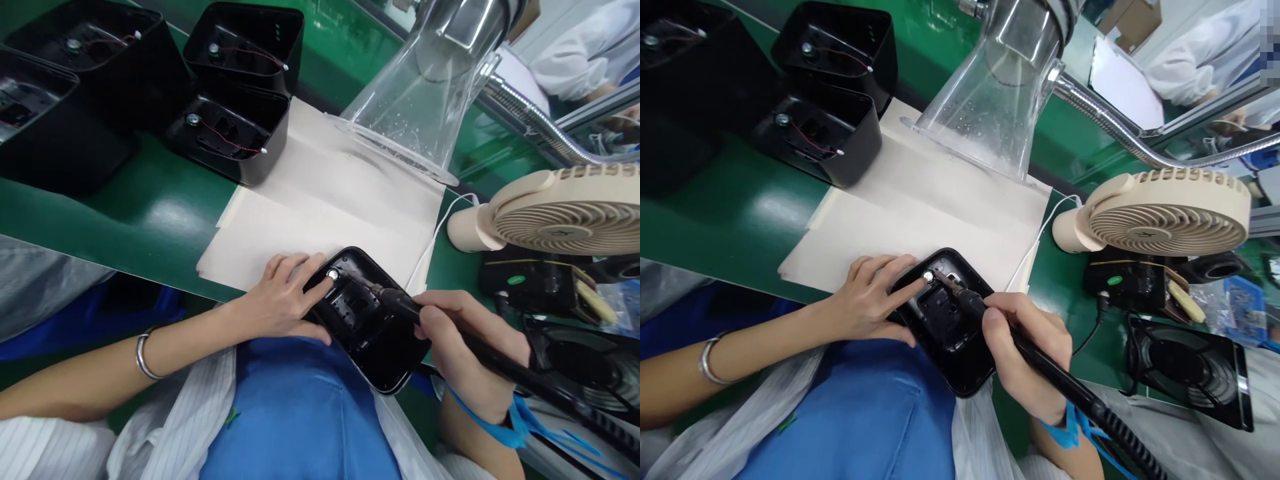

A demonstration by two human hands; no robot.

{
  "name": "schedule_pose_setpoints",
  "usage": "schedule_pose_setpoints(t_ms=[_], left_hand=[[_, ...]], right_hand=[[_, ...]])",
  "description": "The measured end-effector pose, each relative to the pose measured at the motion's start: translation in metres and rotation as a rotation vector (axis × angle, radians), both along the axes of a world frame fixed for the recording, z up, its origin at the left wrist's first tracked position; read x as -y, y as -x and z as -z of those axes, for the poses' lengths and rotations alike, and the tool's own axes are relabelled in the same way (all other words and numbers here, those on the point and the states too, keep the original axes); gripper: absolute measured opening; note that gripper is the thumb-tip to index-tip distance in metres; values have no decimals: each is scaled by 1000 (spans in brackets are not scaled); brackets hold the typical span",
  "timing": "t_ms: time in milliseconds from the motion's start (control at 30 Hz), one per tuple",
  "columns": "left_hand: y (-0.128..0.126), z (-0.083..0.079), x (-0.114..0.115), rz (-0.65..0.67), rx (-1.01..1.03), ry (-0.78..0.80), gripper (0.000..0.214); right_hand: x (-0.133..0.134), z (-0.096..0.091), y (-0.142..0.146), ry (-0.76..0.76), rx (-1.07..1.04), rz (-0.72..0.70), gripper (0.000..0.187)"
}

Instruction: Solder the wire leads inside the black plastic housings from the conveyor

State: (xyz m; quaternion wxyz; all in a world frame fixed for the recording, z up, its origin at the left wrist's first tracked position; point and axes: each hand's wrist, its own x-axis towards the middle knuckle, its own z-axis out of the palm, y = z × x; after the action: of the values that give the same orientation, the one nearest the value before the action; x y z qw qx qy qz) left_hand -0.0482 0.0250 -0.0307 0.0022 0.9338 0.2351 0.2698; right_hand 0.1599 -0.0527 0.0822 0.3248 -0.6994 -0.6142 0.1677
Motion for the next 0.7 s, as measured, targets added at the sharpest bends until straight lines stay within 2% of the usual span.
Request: schedule_pose_setpoints(t_ms=[367,700], left_hand=[[0,-4,0,-12,-28,-43,77],[0,-2,-1,-10,-32,-18,76]], right_hand=[[-7,8,8,40,16,0,14],[-8,13,11,43,45,-3,16]])
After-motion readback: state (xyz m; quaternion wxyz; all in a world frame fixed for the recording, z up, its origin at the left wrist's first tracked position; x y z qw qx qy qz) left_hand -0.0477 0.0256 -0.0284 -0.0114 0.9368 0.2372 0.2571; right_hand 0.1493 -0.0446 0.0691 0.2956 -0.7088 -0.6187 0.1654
